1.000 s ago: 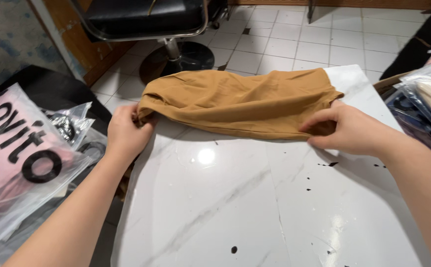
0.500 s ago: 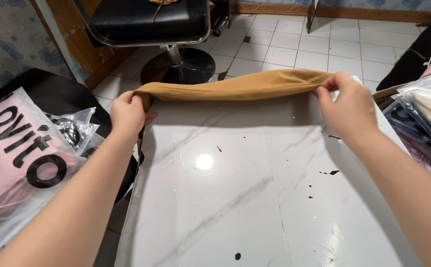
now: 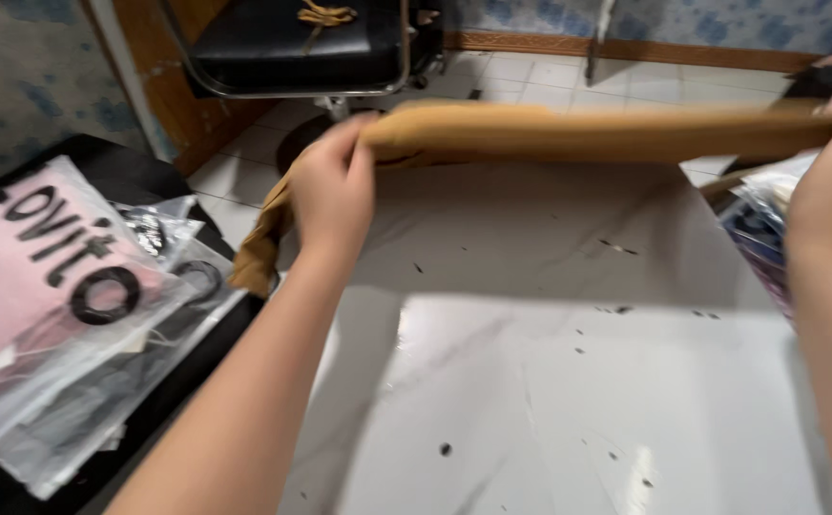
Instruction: The person picks up a brown garment from a white surface, turns it over, spreads it out, and then proceeds to fold it several times by hand until it is a neat rectangle.
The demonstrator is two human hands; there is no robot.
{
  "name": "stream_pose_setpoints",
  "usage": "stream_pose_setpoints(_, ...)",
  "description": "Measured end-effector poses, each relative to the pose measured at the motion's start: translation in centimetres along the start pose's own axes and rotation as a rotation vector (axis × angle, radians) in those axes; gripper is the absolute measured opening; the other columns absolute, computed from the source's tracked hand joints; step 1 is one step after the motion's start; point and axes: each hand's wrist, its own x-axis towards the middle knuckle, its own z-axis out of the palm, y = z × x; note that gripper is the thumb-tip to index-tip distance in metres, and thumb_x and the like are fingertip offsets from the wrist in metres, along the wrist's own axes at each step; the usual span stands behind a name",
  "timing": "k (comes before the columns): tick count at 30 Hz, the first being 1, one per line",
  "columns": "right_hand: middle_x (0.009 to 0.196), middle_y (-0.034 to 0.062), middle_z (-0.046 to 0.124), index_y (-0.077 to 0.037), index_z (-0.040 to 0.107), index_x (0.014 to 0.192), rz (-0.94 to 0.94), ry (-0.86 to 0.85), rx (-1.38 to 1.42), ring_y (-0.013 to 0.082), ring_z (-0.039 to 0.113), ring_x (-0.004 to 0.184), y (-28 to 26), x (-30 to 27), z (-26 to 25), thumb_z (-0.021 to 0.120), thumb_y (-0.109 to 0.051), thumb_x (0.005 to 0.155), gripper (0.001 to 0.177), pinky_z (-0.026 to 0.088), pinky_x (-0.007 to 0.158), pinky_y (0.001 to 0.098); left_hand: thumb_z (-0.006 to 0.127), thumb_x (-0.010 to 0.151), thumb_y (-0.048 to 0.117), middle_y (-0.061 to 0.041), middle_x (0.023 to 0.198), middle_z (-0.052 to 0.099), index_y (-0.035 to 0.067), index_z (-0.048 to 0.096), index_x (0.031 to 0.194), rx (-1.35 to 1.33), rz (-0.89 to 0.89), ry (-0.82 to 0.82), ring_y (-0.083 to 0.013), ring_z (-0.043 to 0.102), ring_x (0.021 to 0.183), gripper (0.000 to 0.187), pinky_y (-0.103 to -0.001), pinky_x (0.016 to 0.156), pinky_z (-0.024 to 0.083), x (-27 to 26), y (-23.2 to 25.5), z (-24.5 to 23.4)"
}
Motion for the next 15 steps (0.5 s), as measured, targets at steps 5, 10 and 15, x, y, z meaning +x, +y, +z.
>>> stream_pose_setpoints(5,0.106,0.0151,0.073,0.001,0.071,0.111,-0.16,-0.136,-0.568,0.0221,0.068,0.094,1.4,-8.6,-7.1,0.06,-0.017,0.104,0.022,0.055,0.088,0.0338,0.067,0.09,0.013,-0.013,0.122,0.073,0.009,0.078,0.107,0.313,-0.058,-0.31,-0.033,0.071,0.103,0.021,-0.039,0.085,0.055,-8.7,0.5,-3.7)
stream_pose_setpoints(10,0.134,0.0224,0.059,-0.014,0.079,0.117,-0.452,-0.334,-1.045,0.0379,0.053,0.121,-2.9,-11.9,-5.9,0.082,-0.025,0.069,0.049,0.044,0.097,0.052,0.067,0.092,0.013,-0.012,0.123,0.072,0.011,0.078,0.11,0.291,-0.083,-0.292,-0.0327,0.07,0.105,0.021,-0.039,0.089,0.055,-9.8,-0.4,-4.0)
stream_pose_setpoints(15,0.144,0.0244,0.051,-0.005,0.069,0.131,-0.79,-0.972,-0.622,0.0447,0.042,0.131,-7.0,-19.5,2.7,0.085,-0.043,0.062,0.08,0.038,0.099,0.0552,0.067,0.092,0.012,-0.009,0.116,0.075,0.011,0.077,0.111,0.282,-0.063,-0.32,-0.0313,0.071,0.099,0.021,-0.04,0.086,0.056,-8.7,0.2,-2.8)
